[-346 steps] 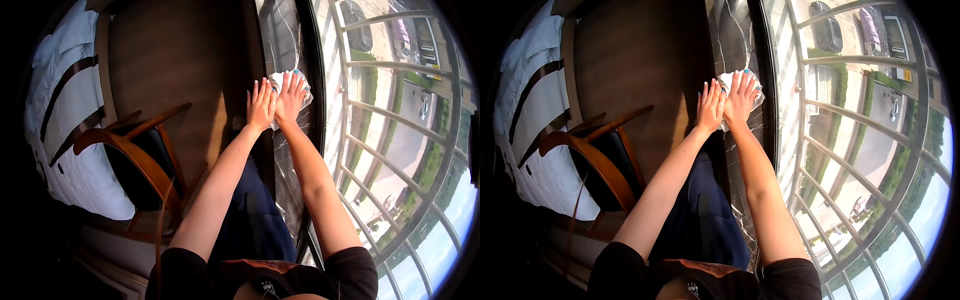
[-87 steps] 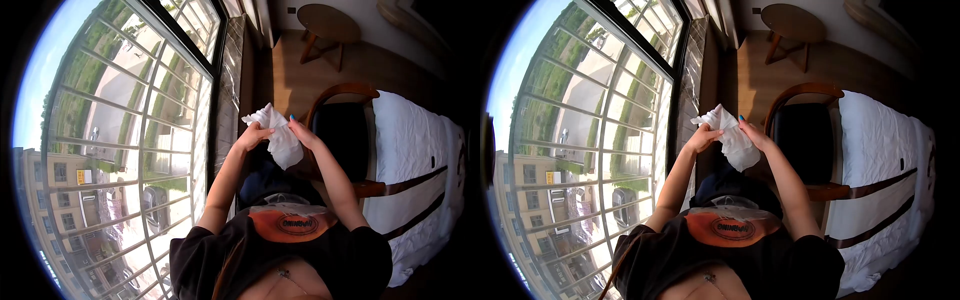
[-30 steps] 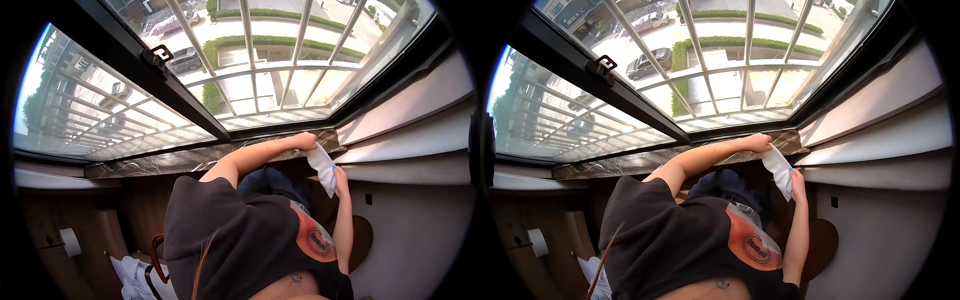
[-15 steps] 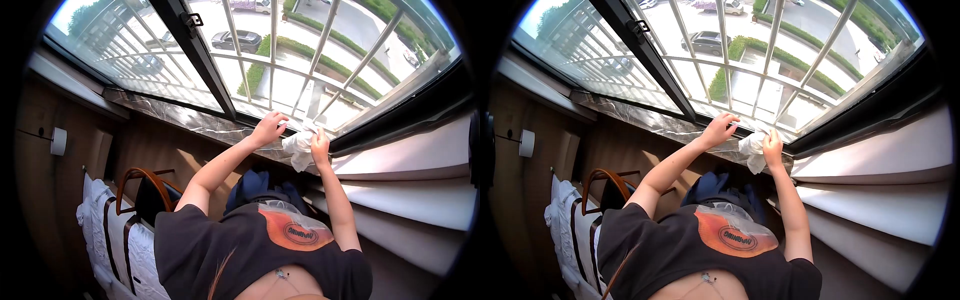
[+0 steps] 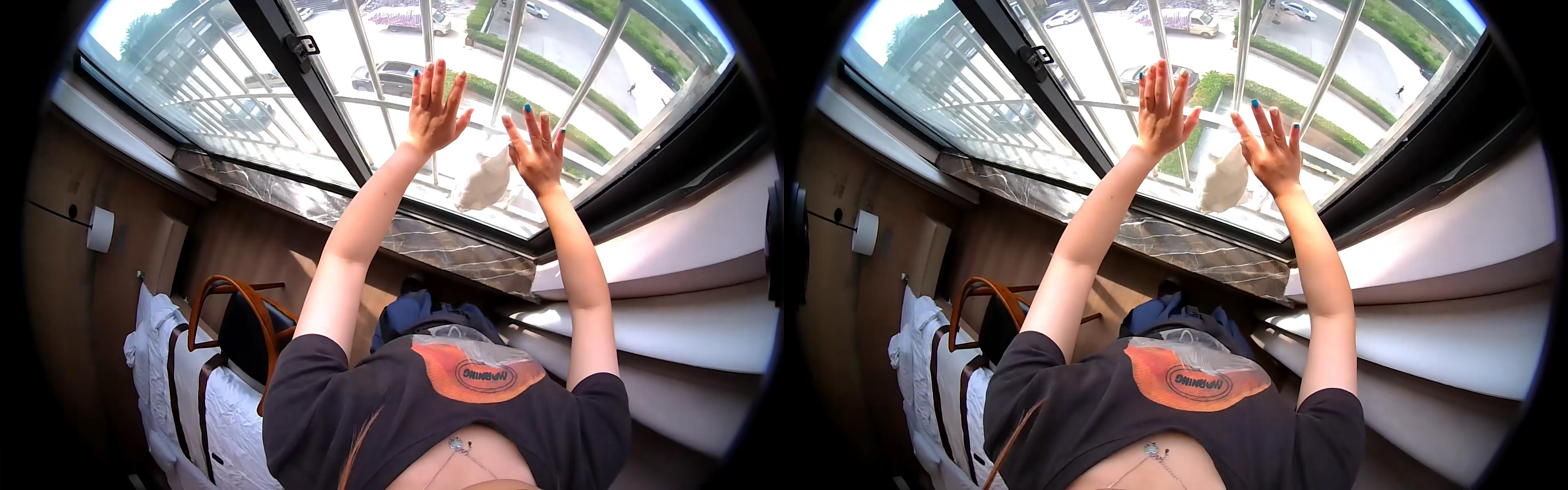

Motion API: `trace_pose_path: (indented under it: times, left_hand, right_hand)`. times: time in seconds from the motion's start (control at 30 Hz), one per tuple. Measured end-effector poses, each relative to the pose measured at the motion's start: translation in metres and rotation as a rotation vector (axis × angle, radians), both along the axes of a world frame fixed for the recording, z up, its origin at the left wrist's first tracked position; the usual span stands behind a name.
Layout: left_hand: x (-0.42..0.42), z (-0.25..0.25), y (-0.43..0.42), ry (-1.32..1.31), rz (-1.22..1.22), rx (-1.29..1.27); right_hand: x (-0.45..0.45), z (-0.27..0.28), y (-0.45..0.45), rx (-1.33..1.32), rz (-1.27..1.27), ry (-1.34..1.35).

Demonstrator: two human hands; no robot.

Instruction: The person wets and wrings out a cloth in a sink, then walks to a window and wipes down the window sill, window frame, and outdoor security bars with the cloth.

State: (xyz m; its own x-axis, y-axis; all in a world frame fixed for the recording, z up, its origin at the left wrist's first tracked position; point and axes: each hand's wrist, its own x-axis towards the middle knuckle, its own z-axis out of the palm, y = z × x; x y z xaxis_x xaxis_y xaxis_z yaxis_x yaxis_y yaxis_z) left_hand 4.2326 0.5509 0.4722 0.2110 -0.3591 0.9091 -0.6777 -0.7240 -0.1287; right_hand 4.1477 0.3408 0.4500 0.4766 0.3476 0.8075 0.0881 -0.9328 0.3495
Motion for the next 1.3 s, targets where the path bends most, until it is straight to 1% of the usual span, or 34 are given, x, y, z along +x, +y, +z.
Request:
trace_pose_path:
  times: [0.03,0.1,0.17,0.27,0.37,0.5,0.57,0.67,0.7,0.77,0.8,0.87,0.9,0.93,0.97,1.03,1.1,1.13,1.17,1.23,1.27,1.3]
  left_hand:
    - [0.007,0.000,-0.006,-0.020,-0.003,-0.005]
    - [0.023,-0.016,-0.009,-0.042,0.024,-0.025]
    - [0.037,-0.024,-0.009,-0.133,0.081,-0.018]
    - [0.043,-0.027,-0.009,-0.173,0.079,-0.042]
    - [0.045,-0.028,-0.007,-0.183,0.086,-0.053]
    - [0.052,-0.025,0.011,-0.209,0.115,-0.012]
    - [0.059,-0.026,0.026,-0.170,0.072,-0.075]
    - [0.075,-0.024,0.055,-0.183,0.069,-0.077]
    - [0.079,-0.025,0.065,-0.184,0.078,-0.074]
    - [0.088,-0.027,0.090,-0.222,0.121,-0.045]
    - [0.088,-0.031,0.100,-0.172,0.204,-0.038]
    - [0.080,-0.036,0.123,-0.046,0.352,0.024]
    - [0.075,-0.031,0.128,-0.030,0.331,-0.004]
    - [0.071,-0.025,0.131,-0.057,0.317,-0.013]
    - [0.066,-0.019,0.130,-0.084,0.300,-0.022]
    - [0.057,-0.010,0.119,-0.081,0.152,-0.090]
    - [0.048,-0.008,0.105,-0.069,0.062,-0.095]
    - [0.043,-0.004,0.095,-0.083,0.008,-0.095]
    - [0.037,-0.001,0.085,-0.116,-0.019,-0.080]
    - [0.030,-0.002,0.064,-0.133,-0.100,-0.145]
    - [0.022,0.002,0.055,-0.119,-0.105,-0.116]
    - [0.017,0.001,0.045,-0.099,-0.113,-0.117]
  right_hand:
    - [0.002,-0.003,-0.001,-0.002,-0.002,0.003]
    - [0.005,-0.004,0.000,-0.021,-0.030,-0.043]
    - [0.010,-0.007,0.001,-0.035,-0.058,-0.113]
    - [0.018,-0.010,0.002,-0.051,-0.091,-0.184]
    - [0.020,-0.010,0.005,-0.086,-0.103,-0.193]
    - [0.029,-0.006,0.021,-0.099,-0.086,-0.214]
    - [0.039,-0.007,0.036,-0.074,-0.048,-0.223]
    - [0.054,-0.006,0.066,-0.052,0.000,-0.211]
    - [0.057,-0.006,0.072,-0.122,-0.010,-0.203]
    - [0.066,-0.006,0.095,-0.100,0.065,-0.180]
    - [0.071,-0.007,0.106,-0.078,0.087,-0.157]
    - [0.074,0.003,0.124,-0.038,0.286,-0.111]
    - [0.077,0.005,0.130,-0.035,0.403,-0.076]
    - [0.079,0.007,0.135,0.043,0.646,0.046]
    - [0.082,0.006,0.138,0.172,0.910,0.268]
    - [0.089,0.008,0.149,0.399,1.162,0.340]
    - [0.069,0.007,0.149,0.859,1.125,0.431]
    - [0.059,0.005,0.145,0.970,1.044,0.451]
    - [0.044,0.007,0.135,1.067,0.960,0.524]
    - [0.033,-0.010,0.116,1.077,1.005,0.419]
    - [0.022,-0.017,0.103,1.141,1.018,0.515]
    - [0.016,-0.013,0.098,1.133,1.004,0.441]
